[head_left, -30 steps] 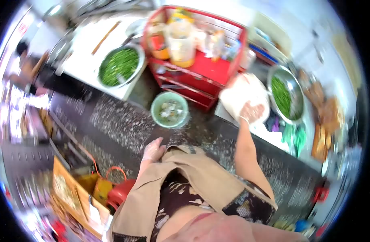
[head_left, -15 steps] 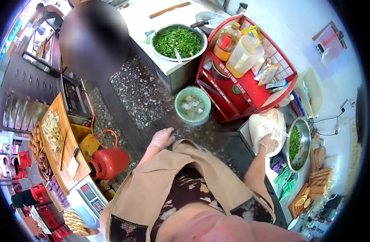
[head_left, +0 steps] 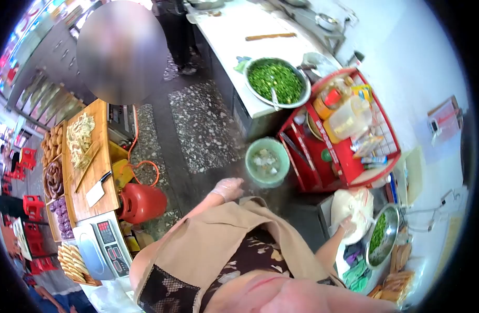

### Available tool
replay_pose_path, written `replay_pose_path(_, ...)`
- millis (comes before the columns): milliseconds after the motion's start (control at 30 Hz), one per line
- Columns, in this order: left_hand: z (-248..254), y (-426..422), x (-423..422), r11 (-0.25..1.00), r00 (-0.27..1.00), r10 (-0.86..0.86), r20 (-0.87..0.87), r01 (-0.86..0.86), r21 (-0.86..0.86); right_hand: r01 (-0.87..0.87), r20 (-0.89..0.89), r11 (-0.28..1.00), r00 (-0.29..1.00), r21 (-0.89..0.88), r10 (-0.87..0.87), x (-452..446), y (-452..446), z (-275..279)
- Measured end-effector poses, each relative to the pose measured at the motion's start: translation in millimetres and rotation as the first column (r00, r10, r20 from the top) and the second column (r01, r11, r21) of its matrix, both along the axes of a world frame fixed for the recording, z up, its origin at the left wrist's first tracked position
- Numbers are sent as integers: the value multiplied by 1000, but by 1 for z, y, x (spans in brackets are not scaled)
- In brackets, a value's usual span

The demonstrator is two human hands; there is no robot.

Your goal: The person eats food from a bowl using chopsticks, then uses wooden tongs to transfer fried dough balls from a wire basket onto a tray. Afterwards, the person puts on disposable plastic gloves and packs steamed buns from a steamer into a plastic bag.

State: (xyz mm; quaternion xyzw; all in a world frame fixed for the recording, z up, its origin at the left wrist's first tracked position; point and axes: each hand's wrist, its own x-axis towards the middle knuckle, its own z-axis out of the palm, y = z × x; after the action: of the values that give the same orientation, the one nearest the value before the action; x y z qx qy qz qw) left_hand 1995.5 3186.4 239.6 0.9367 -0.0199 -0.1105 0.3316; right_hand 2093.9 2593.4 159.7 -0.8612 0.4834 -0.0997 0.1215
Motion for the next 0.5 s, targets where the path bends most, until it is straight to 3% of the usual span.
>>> replay_pose_path(33,3,2,2,1000,999,14,-45,-13,17,48,6,997,999,-55,-47,9,-18,-42)
replay_pose_path(133,12,15,0,999,996,34,-83,-33,16,64,-121,942,987,-329,-110,8,89,-21)
replay_pose_path(233,18,31,-7,993,985,111,-130,-114,-11,9,-139,943,989,-334,-59,-4,206,13)
replay_pose_path(300,16,45,-14,985,981,170,-93,-173,-23,-338,-418,938,864,-73,279,15,219,-42)
replay_pose_path(367,28,61,-20,973,971,225,-77,-227,-27,-510,27,816,852,271,523,17,288,-28)
replay_pose_path(433,29,79,-29,960,959,274,-71,-277,-33,-751,178,582,648,311,741,38,346,-68)
replay_pose_path(467,25,88,-34,947,949,314,-35,-316,-52,-752,63,465,553,468,831,42,384,-46)
replay_pose_path(500,21,97,-39,931,934,358,0,-357,-72,-809,45,352,420,470,906,40,431,-15)
